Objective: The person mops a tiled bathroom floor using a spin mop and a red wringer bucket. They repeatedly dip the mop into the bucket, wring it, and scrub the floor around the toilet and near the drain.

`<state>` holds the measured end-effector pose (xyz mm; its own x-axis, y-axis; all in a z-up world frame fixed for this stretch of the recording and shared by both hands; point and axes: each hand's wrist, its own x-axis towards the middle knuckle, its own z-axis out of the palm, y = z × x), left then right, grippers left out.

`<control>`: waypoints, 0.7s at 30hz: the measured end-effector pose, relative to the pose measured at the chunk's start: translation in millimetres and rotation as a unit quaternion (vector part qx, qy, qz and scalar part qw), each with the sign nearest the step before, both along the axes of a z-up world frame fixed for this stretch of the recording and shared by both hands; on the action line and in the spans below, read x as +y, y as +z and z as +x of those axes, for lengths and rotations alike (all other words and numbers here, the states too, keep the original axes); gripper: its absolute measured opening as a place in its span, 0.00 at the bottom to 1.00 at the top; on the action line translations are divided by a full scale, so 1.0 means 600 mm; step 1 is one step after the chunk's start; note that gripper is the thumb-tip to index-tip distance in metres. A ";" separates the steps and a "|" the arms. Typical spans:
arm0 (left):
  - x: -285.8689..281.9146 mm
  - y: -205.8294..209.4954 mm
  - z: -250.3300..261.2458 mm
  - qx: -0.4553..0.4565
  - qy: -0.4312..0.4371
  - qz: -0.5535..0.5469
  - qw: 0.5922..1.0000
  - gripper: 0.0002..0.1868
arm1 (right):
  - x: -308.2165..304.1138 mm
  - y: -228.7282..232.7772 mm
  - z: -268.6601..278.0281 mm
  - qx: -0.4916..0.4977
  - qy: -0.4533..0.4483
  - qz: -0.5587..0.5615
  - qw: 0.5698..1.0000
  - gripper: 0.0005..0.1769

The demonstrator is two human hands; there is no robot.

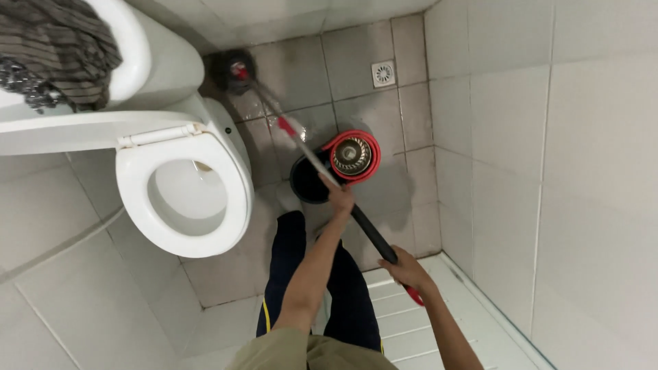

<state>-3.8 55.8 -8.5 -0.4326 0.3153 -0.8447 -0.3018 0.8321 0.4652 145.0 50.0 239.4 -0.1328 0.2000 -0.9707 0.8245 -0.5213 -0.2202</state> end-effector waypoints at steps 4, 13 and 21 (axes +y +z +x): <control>-0.012 -0.103 0.186 -0.038 -0.105 0.026 0.993 0.27 | -0.051 0.067 0.073 -0.056 -0.100 0.006 0.993 0.25; 0.024 -0.039 0.247 -0.076 -0.152 0.005 0.985 0.41 | -0.089 0.052 0.128 -0.038 -0.067 0.027 0.997 0.50; -0.140 -0.007 -0.005 0.046 0.035 -0.010 0.998 0.49 | -0.151 0.059 0.017 0.173 0.001 0.095 0.980 0.44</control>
<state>-6.7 -28.2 -12.6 -0.5299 0.2646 -0.8057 -0.3163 0.8199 0.4773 155.1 -40.7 274.8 -0.4483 0.3727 -0.8125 0.6843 -0.4417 -0.5802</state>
